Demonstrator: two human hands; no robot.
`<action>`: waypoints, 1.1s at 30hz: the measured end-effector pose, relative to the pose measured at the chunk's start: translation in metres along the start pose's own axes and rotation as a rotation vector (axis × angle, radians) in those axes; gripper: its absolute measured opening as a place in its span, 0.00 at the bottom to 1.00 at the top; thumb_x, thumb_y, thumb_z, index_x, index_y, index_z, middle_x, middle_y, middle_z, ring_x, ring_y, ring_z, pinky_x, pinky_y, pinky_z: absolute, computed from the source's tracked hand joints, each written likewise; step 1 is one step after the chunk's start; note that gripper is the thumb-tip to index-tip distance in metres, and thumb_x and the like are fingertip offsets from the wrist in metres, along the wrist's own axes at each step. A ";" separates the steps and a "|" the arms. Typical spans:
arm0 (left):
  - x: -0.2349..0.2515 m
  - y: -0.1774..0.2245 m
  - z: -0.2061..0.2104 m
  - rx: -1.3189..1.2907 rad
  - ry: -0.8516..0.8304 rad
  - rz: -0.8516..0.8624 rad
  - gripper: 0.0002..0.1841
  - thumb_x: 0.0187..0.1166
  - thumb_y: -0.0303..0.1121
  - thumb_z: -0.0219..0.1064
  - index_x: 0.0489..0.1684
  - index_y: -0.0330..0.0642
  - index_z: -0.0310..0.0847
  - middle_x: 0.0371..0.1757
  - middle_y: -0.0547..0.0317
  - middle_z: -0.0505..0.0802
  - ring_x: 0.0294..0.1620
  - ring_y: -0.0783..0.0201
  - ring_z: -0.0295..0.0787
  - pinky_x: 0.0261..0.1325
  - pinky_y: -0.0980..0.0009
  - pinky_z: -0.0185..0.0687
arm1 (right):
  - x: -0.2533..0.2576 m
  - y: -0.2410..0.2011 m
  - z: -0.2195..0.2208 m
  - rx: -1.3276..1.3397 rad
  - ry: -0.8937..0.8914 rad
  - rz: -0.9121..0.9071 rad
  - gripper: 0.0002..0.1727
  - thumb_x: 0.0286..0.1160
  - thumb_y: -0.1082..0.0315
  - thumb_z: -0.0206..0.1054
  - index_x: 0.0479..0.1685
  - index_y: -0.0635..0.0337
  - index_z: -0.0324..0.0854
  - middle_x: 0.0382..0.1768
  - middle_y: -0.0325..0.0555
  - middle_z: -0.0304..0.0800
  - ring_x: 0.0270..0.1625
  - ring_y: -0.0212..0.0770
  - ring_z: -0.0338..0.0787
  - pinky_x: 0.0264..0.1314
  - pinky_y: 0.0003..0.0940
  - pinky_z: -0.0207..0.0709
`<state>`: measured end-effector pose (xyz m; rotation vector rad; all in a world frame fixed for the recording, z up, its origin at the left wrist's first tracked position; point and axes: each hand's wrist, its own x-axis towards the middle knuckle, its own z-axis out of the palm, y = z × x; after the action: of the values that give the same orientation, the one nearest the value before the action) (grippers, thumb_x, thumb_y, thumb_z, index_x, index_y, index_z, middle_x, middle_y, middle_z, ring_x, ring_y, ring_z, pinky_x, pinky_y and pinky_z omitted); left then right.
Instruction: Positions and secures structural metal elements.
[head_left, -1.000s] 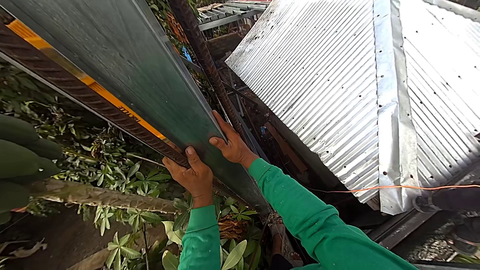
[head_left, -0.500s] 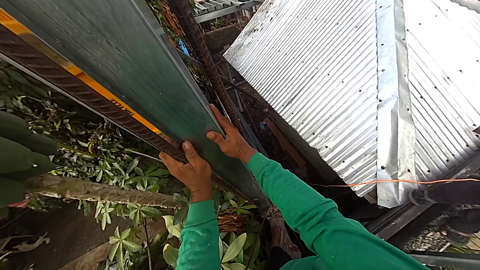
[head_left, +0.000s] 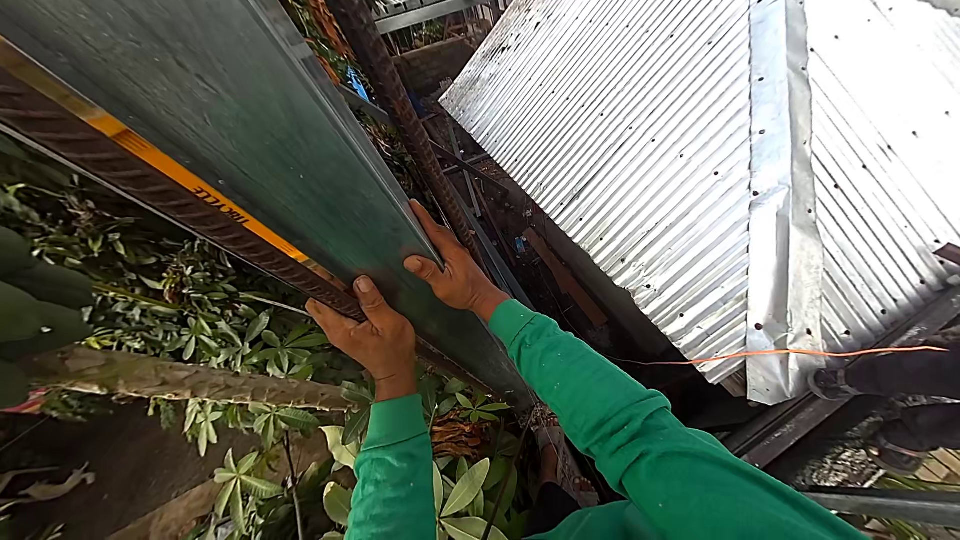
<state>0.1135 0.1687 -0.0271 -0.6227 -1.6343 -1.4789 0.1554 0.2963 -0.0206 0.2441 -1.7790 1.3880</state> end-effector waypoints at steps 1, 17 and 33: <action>0.000 0.000 0.000 0.009 -0.004 -0.002 0.26 0.89 0.41 0.59 0.74 0.27 0.69 0.61 0.48 0.85 0.64 0.67 0.83 0.70 0.72 0.77 | -0.001 -0.001 -0.001 0.007 -0.001 0.006 0.51 0.82 0.34 0.55 0.96 0.60 0.48 0.82 0.62 0.72 0.78 0.52 0.78 0.79 0.45 0.74; 0.000 0.000 -0.001 0.024 -0.004 -0.001 0.26 0.90 0.43 0.58 0.74 0.28 0.68 0.61 0.49 0.85 0.63 0.67 0.83 0.70 0.70 0.77 | 0.011 0.026 0.007 0.040 -0.020 -0.063 0.53 0.80 0.31 0.55 0.94 0.64 0.50 0.83 0.63 0.70 0.83 0.52 0.74 0.86 0.46 0.67; 0.001 0.004 -0.001 -0.014 -0.022 -0.019 0.26 0.90 0.42 0.58 0.76 0.29 0.66 0.64 0.50 0.85 0.66 0.67 0.82 0.72 0.69 0.77 | 0.012 0.028 0.008 0.066 -0.015 -0.059 0.55 0.79 0.30 0.56 0.94 0.66 0.51 0.82 0.65 0.71 0.82 0.53 0.75 0.86 0.47 0.67</action>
<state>0.1169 0.1683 -0.0240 -0.6345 -1.6517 -1.5038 0.1270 0.3038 -0.0322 0.3404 -1.7259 1.4077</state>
